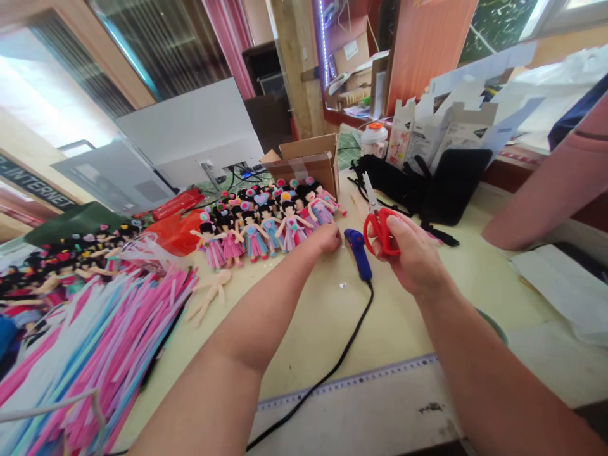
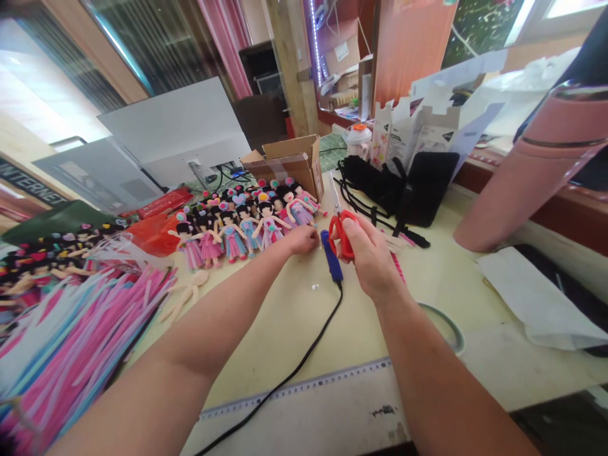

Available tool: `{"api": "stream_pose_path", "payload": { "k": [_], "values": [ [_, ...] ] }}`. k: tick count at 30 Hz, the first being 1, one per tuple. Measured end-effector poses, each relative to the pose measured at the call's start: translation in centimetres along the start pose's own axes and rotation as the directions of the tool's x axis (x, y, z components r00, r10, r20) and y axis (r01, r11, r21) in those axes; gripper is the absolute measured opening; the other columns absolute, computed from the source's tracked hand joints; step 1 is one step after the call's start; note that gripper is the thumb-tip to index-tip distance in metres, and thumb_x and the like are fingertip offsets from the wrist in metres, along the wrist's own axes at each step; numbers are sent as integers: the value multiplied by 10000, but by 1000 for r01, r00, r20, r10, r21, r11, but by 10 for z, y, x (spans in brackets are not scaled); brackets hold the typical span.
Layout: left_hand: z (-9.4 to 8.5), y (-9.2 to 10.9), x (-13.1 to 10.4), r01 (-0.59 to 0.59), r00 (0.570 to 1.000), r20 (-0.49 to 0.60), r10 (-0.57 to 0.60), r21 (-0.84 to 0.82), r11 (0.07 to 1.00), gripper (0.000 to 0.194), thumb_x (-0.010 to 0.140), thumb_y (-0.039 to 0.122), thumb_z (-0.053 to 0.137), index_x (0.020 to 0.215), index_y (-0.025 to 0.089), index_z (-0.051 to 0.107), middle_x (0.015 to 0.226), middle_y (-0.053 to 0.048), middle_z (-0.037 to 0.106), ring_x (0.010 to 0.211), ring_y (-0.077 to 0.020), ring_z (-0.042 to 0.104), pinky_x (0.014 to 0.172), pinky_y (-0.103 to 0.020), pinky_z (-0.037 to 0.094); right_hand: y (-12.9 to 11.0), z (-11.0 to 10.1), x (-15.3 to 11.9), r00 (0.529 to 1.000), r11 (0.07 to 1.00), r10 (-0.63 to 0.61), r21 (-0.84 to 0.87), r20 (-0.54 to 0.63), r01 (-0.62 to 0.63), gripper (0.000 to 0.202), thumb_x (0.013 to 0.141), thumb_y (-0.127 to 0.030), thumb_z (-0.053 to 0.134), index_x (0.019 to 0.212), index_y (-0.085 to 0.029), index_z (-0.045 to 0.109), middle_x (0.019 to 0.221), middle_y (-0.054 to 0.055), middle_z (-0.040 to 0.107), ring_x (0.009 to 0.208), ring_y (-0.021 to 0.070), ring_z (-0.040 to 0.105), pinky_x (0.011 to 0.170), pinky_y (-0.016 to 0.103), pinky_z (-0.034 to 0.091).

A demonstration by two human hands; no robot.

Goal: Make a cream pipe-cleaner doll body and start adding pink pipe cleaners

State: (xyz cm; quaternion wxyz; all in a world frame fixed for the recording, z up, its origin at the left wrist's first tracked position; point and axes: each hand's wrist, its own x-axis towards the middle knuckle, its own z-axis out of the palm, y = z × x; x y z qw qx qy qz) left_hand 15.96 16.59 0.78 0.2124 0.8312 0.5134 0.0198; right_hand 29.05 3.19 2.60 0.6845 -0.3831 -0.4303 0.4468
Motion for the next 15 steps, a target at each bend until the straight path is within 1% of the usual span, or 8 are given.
{"api": "stream_pose_path", "payload": {
  "k": [3, 6, 7, 8, 9, 11, 13, 15],
  "values": [
    [-9, -11, -22, 5, 1000, 0, -5, -137, 991, 112, 781, 116, 559, 692, 148, 619, 788, -70, 697, 782, -170, 633, 725, -261, 480, 0, 0, 0, 1000, 1000, -14, 0, 12, 14, 257, 875, -458, 566, 835, -209, 616, 723, -1, 581, 512, 95, 438, 433, 242, 322],
    [-21, -28, -49, 17, 1000, 11, -15, -295, 955, 99, 820, 171, 532, 728, 161, 568, 760, -40, 668, 685, -121, 608, 606, -219, 455, -1, 0, 0, 1000, 1000, -17, 2, 17, 17, 254, 876, -446, 563, 817, -206, 620, 722, 2, 584, 505, 92, 436, 429, 243, 314],
    [-24, -34, -58, 26, 1000, 16, -21, -378, 925, 100, 814, 184, 548, 716, 164, 544, 734, -28, 649, 656, -104, 592, 585, -206, 440, -1, 0, 0, 1000, 1000, -16, 4, 15, 16, 250, 876, -439, 561, 807, -205, 618, 724, 4, 585, 504, 92, 438, 428, 243, 313],
    [-27, -41, -66, 46, 999, 31, -34, -532, 846, 115, 778, 187, 602, 694, 165, 526, 694, -14, 621, 627, -92, 572, 569, -196, 423, -1, 0, 1, 1000, 1000, -16, 8, 16, 16, 246, 877, -429, 561, 796, -204, 616, 729, 6, 587, 505, 92, 441, 428, 244, 314],
    [-30, -48, -74, 65, 998, 40, -52, -648, 759, 150, 735, 184, 651, 675, 166, 515, 657, 3, 591, 600, -82, 550, 554, -188, 406, -1, 0, 1, 1000, 1000, -15, 13, 17, 15, 241, 876, -419, 562, 781, -203, 611, 733, 7, 588, 506, 92, 445, 428, 244, 316],
    [-33, -61, -86, 103, 994, 52, -99, -778, 620, 164, 657, 154, 706, 677, 160, 543, 628, 20, 565, 566, -67, 514, 529, -180, 375, -1, 0, 1, 1000, 1000, -12, 22, 10, 12, 226, 869, -399, 569, 762, -203, 601, 726, 7, 584, 503, 93, 447, 427, 245, 318],
    [-35, -71, -94, 140, 986, 60, -155, -802, 581, 127, 634, 127, 701, 727, 151, 617, 656, 9, 591, 560, -62, 497, 516, -179, 359, -1, 0, 1, 1000, 1000, -11, 22, 4, 11, 220, 857, -390, 580, 739, -205, 589, 704, 5, 572, 497, 94, 442, 419, 246, 309],
    [-36, -81, -101, 174, 976, 60, -208, -791, 587, 130, 650, 121, 679, 777, 145, 674, 694, -8, 621, 577, -64, 500, 525, -183, 370, -1, 0, 1, 1000, 1000, -13, 14, 9, 13, 218, 847, -391, 589, 729, -208, 582, 692, 4, 562, 495, 97, 438, 411, 248, 301]
  ]
}}
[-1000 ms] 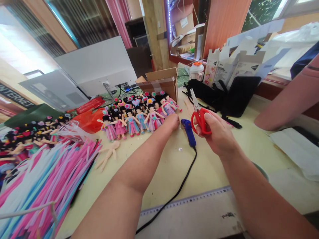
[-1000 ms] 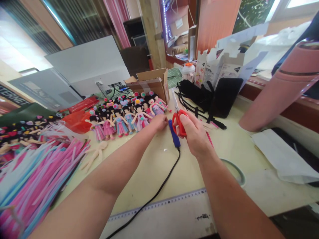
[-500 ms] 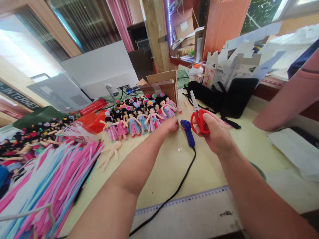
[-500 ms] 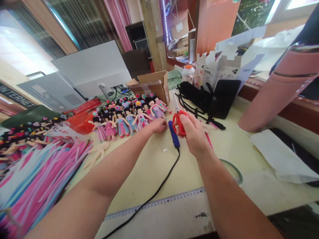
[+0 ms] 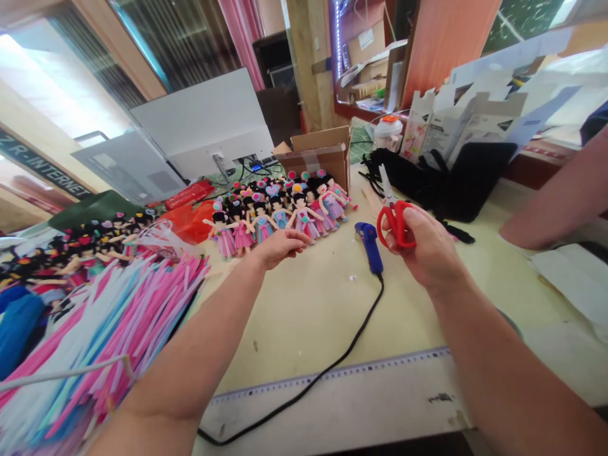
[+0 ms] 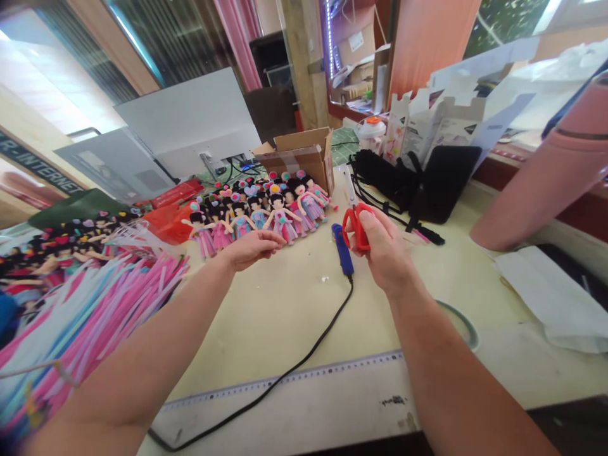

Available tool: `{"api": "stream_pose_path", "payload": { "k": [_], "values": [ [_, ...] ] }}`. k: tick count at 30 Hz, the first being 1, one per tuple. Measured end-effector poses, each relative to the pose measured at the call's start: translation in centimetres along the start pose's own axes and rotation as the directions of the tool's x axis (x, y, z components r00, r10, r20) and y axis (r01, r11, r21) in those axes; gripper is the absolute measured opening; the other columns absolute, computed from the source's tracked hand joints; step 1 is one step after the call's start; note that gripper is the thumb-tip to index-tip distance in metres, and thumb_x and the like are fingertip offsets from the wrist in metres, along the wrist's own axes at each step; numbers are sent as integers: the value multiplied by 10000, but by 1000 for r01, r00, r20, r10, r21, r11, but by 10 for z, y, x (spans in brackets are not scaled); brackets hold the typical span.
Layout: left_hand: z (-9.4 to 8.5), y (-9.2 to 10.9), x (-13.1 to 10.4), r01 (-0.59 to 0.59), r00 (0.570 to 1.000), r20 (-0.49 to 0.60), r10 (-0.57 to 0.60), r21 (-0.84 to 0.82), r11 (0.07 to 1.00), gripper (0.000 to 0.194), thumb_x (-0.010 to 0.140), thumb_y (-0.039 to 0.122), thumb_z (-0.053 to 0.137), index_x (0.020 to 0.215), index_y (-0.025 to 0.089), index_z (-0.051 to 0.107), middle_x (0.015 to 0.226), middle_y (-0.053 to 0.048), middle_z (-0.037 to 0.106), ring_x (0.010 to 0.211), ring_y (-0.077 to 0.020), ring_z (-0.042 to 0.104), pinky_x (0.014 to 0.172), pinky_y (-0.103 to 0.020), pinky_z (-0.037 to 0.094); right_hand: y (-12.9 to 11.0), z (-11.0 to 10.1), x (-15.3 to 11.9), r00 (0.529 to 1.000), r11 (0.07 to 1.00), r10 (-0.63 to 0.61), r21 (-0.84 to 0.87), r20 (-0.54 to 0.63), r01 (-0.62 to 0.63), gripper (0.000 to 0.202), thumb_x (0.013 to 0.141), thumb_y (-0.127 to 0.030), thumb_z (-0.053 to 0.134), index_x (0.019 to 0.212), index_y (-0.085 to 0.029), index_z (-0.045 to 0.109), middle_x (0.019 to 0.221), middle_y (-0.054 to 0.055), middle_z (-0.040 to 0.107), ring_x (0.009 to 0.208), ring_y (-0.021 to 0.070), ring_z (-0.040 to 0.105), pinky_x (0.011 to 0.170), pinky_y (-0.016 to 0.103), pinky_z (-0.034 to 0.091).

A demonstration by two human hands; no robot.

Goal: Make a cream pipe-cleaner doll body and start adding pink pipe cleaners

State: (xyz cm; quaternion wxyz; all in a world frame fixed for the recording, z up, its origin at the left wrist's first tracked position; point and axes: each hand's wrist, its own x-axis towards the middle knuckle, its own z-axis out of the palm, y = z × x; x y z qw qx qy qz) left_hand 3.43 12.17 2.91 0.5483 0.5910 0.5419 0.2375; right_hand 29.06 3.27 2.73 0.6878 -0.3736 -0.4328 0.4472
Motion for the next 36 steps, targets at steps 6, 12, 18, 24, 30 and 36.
{"api": "stream_pose_path", "payload": {
  "k": [6, 12, 18, 24, 30, 36],
  "values": [
    [-19, -13, -6, 27, 989, -147, 0, 182, 983, 123, 724, 169, 647, 829, 146, 706, 684, -10, 639, 620, -85, 544, 602, -212, 438, 1, -1, 1, 1000, 1000, -6, -28, 26, 7, 261, 822, -446, 630, 718, -216, 564, 688, 10, 562, 497, 108, 455, 412, 261, 323],
    [4, -14, 8, -66, 987, -86, 134, 544, 837, 166, 759, 191, 628, 862, 146, 750, 782, -44, 724, 696, -131, 624, 676, -250, 494, 2, -3, 2, 1000, 1000, 7, -30, 29, -6, 302, 792, -495, 665, 719, -220, 563, 700, 10, 574, 500, 105, 456, 411, 256, 341],
    [30, -14, 23, -93, 981, -60, 185, 688, 720, 112, 703, 196, 693, 794, 166, 751, 858, -52, 734, 840, -189, 659, 800, -283, 495, 2, -3, 2, 1000, 999, 10, -31, 27, -10, 265, 825, -456, 641, 732, -217, 572, 694, 9, 569, 505, 107, 465, 412, 256, 336],
    [33, -10, 17, -110, 987, -6, 161, 705, 700, 70, 737, 155, 622, 679, 160, 661, 736, -22, 672, 794, -163, 618, 767, -269, 472, 0, -1, 0, 999, 999, -11, -43, 50, 13, 250, 854, -429, 599, 729, -213, 576, 729, 19, 564, 509, 109, 462, 420, 272, 327],
    [13, 2, 4, -76, 994, -22, 103, 529, 845, 62, 805, 203, 561, 788, 157, 599, 745, -25, 661, 684, -113, 598, 600, -210, 435, -3, -1, -1, 1000, 1000, -11, -22, 28, 12, 221, 850, -426, 597, 771, -220, 602, 726, 18, 569, 516, 110, 459, 428, 266, 336],
    [3, 0, -8, -34, 990, -114, 87, 403, 915, 191, 762, 138, 579, 931, 155, 666, 756, -16, 674, 662, -99, 598, 605, -204, 438, 0, -6, 3, 998, 999, -31, -22, 49, 32, 291, 826, -505, 637, 776, -220, 606, 712, 15, 573, 512, 114, 473, 423, 277, 343]
  ]
}}
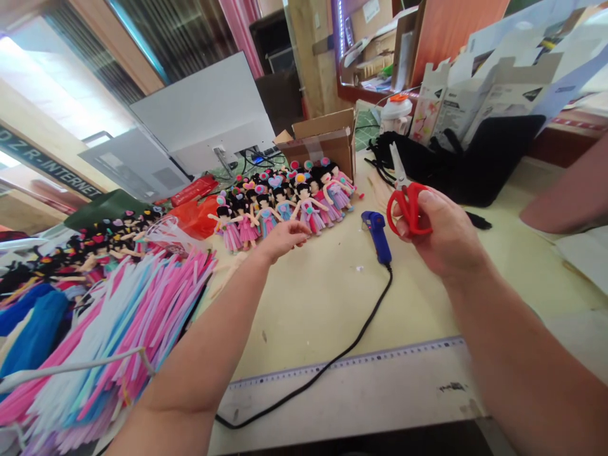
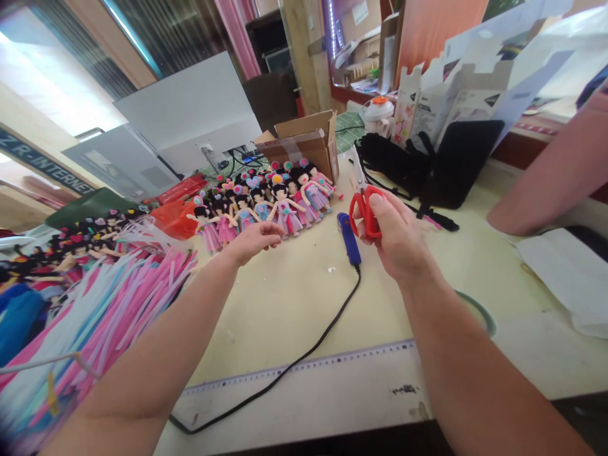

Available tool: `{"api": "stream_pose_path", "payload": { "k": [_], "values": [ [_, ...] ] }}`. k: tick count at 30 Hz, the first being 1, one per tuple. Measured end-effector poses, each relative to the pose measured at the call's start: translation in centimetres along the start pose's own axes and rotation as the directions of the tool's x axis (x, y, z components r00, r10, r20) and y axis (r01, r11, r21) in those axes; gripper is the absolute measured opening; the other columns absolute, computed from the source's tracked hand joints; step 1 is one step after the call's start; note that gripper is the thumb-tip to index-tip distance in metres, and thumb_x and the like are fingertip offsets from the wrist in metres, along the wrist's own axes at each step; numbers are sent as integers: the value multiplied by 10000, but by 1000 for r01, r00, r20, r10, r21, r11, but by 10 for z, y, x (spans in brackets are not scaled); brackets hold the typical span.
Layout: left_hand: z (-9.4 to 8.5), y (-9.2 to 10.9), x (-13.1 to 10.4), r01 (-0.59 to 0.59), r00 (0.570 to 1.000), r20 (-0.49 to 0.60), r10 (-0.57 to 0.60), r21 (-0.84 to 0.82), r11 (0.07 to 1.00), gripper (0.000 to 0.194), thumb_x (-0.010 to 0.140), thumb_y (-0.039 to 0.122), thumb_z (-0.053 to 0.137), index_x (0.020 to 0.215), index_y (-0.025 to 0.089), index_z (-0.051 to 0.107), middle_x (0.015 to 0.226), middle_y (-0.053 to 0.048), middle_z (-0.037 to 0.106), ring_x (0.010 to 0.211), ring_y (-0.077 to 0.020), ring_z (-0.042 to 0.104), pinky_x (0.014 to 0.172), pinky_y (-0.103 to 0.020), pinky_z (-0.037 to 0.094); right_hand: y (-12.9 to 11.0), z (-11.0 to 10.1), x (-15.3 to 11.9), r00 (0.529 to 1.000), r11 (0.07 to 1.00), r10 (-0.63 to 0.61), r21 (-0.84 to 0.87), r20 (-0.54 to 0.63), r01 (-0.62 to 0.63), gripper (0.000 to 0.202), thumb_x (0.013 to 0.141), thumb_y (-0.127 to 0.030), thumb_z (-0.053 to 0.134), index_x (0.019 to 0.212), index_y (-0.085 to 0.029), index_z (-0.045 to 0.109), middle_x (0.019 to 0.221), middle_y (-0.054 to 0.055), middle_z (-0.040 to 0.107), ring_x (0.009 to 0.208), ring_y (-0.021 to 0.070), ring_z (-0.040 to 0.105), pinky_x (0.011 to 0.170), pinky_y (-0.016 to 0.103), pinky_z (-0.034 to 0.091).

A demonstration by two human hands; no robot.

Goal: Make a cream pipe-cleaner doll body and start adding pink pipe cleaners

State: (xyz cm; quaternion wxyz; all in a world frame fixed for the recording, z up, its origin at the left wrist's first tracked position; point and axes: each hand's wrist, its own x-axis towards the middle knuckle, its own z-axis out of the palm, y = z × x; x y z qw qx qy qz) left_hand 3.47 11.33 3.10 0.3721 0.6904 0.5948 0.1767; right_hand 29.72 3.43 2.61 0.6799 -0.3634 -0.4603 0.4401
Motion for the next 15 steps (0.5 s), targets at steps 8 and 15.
{"api": "stream_pose_path", "payload": {
  "k": [8, 15],
  "values": [
    [39, 8, 3, -143, 990, 60, 131, 520, 842, 178, 786, 187, 621, 897, 153, 757, 916, -66, 760, 860, -174, 679, 773, -254, 495, -1, 5, -2, 999, 1000, 23, 0, -46, -23, 219, 853, -429, 605, 838, -213, 634, 699, 11, 574, 497, 110, 463, 417, 275, 326],
    [48, 21, 0, -195, 980, 106, 167, 656, 729, 236, 788, 103, 539, 870, 144, 756, 976, -126, 749, 962, -234, 669, 842, -305, 477, 1, 4, -2, 1000, 1000, 8, -11, -10, -8, 299, 834, -520, 644, 811, -223, 614, 724, 16, 597, 509, 112, 488, 425, 279, 333]
  ]
}}
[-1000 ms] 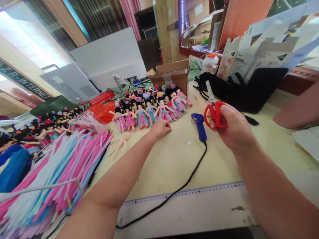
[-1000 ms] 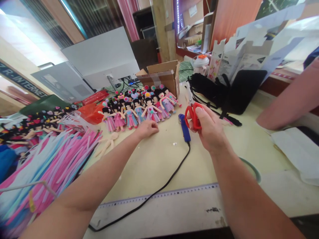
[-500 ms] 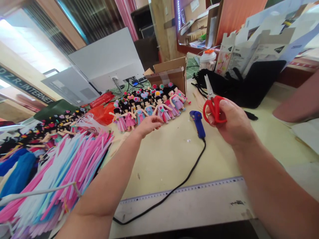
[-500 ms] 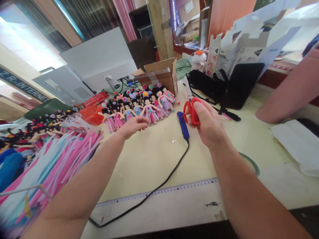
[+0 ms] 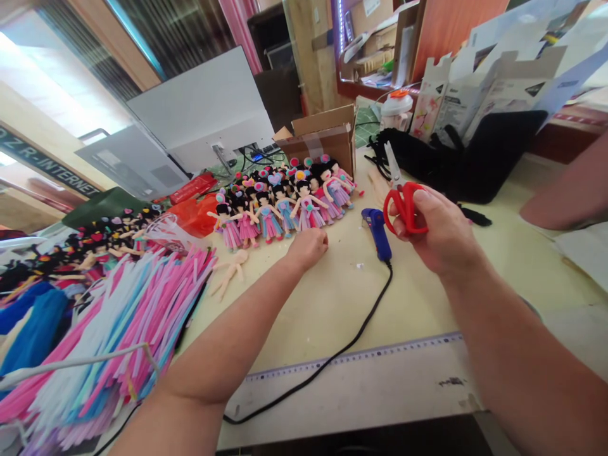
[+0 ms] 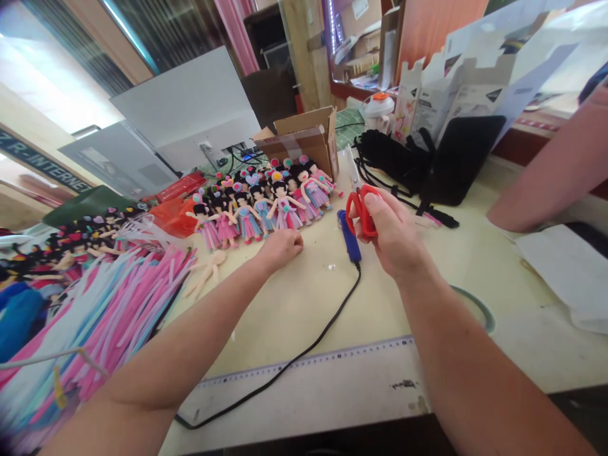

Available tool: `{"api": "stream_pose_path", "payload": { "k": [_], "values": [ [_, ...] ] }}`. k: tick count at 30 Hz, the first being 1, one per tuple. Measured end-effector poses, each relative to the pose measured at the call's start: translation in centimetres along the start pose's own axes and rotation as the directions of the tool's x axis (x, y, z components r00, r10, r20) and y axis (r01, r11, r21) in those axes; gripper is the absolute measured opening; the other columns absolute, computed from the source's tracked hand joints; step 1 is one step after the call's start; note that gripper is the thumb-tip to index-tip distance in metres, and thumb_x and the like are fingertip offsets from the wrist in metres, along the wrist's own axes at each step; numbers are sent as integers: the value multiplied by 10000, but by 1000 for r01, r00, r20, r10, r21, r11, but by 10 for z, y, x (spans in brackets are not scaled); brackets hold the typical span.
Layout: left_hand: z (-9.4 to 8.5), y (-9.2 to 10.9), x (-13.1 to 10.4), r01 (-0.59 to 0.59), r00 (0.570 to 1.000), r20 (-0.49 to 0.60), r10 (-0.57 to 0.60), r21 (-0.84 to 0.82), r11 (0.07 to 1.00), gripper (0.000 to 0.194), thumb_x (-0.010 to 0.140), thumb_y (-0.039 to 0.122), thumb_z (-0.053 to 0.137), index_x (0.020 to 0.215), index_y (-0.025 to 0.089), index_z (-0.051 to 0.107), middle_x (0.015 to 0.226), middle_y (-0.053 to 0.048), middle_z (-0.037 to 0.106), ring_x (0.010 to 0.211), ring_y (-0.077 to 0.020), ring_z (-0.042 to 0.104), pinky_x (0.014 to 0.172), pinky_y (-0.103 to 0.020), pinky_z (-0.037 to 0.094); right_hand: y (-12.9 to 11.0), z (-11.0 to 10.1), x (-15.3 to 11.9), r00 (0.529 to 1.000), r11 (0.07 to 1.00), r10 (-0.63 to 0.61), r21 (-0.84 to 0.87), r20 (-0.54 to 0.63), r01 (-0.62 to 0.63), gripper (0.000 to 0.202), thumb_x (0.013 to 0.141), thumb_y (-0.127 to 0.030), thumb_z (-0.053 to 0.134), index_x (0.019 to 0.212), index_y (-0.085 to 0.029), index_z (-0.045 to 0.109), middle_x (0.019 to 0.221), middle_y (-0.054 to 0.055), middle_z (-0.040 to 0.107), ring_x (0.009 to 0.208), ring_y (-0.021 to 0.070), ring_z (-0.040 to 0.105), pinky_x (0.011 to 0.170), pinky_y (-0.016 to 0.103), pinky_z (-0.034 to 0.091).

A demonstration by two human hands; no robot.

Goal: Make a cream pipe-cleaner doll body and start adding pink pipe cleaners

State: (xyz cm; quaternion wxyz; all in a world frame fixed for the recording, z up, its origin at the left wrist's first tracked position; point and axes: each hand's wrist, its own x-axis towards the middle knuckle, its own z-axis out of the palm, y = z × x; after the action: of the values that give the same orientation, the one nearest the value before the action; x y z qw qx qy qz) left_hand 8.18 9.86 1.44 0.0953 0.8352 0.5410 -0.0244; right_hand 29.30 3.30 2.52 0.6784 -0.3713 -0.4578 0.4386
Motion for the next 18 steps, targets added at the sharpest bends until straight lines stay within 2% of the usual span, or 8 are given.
{"api": "stream_pose_path", "payload": {
  "k": [8, 18],
  "values": [
    [9, 2, 4, -17, 1000, 12, 15, 114, 993, 309, 839, 101, 439, 959, 101, 723, 1054, -202, 718, 1005, -285, 672, 856, -346, 490, 0, 3, -2, 1000, 1000, 13, 20, -18, -13, 257, 833, -464, 646, 786, -213, 623, 729, 23, 606, 510, 109, 479, 412, 262, 335],
    [10, 4, 0, 30, 999, 11, -31, 38, 999, 296, 828, 87, 457, 975, 113, 713, 1065, -181, 728, 1020, -273, 674, 903, -342, 498, 3, 2, -3, 999, 998, 46, 41, 6, -46, 242, 815, -457, 676, 787, -218, 645, 698, 20, 615, 495, 121, 486, 414, 267, 332]
  ]
}}
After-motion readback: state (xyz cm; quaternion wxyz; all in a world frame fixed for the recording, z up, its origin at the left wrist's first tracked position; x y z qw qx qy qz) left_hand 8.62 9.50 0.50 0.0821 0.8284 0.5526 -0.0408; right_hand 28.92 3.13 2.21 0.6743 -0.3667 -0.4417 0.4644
